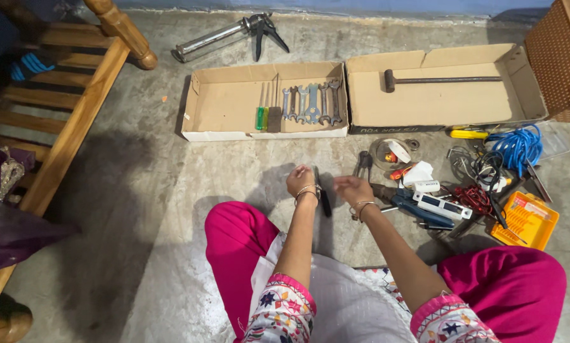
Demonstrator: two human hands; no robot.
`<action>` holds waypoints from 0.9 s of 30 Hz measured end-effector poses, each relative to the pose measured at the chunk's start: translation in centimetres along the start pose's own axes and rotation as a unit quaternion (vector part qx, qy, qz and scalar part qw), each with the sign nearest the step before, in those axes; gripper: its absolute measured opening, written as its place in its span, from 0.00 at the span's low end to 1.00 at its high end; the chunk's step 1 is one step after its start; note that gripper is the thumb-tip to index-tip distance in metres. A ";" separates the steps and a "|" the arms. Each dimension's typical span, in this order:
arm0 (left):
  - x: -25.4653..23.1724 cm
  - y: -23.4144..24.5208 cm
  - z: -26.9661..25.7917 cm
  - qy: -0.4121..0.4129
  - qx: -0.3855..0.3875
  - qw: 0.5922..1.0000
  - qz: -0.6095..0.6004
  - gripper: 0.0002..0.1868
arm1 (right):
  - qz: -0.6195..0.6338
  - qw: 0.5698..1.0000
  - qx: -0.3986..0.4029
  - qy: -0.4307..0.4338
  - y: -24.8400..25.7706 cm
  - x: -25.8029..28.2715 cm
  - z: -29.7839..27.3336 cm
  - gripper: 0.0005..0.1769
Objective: The person sits on the floor and organizes various hand tools, including screwdrivers, wrenches, and pliers, into a cardboard box. They pick up each tool, briefly inspect it, and place it neatly inside the box.
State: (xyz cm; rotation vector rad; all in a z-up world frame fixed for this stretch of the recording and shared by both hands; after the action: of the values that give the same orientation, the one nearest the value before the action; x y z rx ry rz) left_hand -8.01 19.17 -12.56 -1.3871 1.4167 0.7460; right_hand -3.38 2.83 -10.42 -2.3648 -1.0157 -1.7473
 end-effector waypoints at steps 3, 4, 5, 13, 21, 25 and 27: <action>-0.2 0.3 -0.6 0.071 -0.012 0.997 0.026 0.08 | -0.071 0.995 0.030 -0.060 -1.0 -0.1 -0.1 0.18; -0.3 0.4 -0.8 0.093 -0.015 0.995 0.030 0.07 | -0.110 0.993 0.016 -0.032 -1.3 0.0 -0.2 0.20; -0.4 0.5 -1.0 0.114 -0.018 0.993 0.033 0.07 | -0.148 0.989 0.003 -0.004 -1.9 0.0 -0.5 0.21; 1.9 1.4 0.3 0.247 0.041 0.960 -0.126 0.04 | -0.118 0.993 -0.023 0.006 -3.0 0.5 -0.6 0.25; -0.7 0.8 1.4 0.272 0.169 0.945 -0.065 0.10 | 0.044 0.997 0.045 0.038 -3.4 4.5 1.0 0.22; -2.0 0.2 2.6 0.241 0.189 0.949 -0.074 0.12 | 0.020 0.999 0.028 0.021 -3.7 6.4 1.1 0.21; -2.3 -0.2 3.5 0.234 0.194 0.950 -0.075 0.13 | 0.024 0.999 0.030 0.029 -4.0 7.2 1.2 0.21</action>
State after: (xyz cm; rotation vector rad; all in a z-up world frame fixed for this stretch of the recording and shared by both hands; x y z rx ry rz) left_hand -7.36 23.23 -11.56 -1.3834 1.6853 0.0210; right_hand -3.30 9.90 -6.00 -2.2687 -0.9815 -1.7336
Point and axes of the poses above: each hand's wrist, its own z-axis towards the middle knuckle, its own y-axis out of the back of the hand, x = y × z, the point moved 2 cm from there along z, towards the middle knuckle, and after that the axes turned 11 degrees about -z, right-handed, at the moved point
